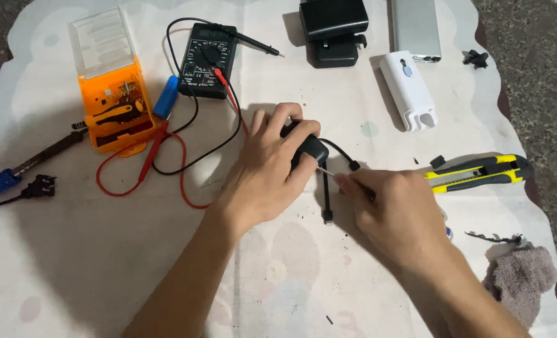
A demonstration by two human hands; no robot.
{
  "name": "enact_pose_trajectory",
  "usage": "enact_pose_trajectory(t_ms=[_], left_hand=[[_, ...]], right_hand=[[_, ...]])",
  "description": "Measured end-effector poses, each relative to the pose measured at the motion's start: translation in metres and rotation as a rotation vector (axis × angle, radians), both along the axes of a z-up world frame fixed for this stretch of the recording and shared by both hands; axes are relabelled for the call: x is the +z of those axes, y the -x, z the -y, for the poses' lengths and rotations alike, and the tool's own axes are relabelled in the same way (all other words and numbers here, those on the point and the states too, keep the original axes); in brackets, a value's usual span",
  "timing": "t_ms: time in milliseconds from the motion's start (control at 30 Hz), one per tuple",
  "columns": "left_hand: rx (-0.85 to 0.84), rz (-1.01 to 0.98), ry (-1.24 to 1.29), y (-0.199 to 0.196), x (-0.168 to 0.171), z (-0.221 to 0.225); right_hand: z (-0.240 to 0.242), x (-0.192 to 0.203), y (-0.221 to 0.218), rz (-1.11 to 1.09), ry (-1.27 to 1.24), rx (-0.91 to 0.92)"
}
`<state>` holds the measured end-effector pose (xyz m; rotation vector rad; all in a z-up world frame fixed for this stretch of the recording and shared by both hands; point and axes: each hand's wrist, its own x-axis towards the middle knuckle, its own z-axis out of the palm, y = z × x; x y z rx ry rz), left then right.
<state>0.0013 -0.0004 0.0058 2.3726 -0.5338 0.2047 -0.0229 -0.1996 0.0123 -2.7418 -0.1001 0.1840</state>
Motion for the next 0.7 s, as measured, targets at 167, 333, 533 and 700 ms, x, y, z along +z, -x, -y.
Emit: enact_pose_trajectory(t_ms=[167, 333, 533, 700], left_hand=[[-0.001, 0.088, -0.009, 0.0, -0.006, 0.001], [0.0, 0.109, -0.045, 0.0, -0.005, 0.0], [0.01, -0.006, -0.037, 0.001, 0.002, -0.003], [-0.007, 0.077, 0.043, -0.005, -0.012, -0.003]], right_hand=[[-0.011, -0.005, 0.013, 0.141, 0.105, 0.037], [-0.042, 0.049, 0.001, -0.195, 0.505, 0.103], [-0.056, 0.066, -0.016, -0.09, 0.716, 0.34], [-0.074, 0.073, -0.017, -0.194, 0.782, 0.319]])
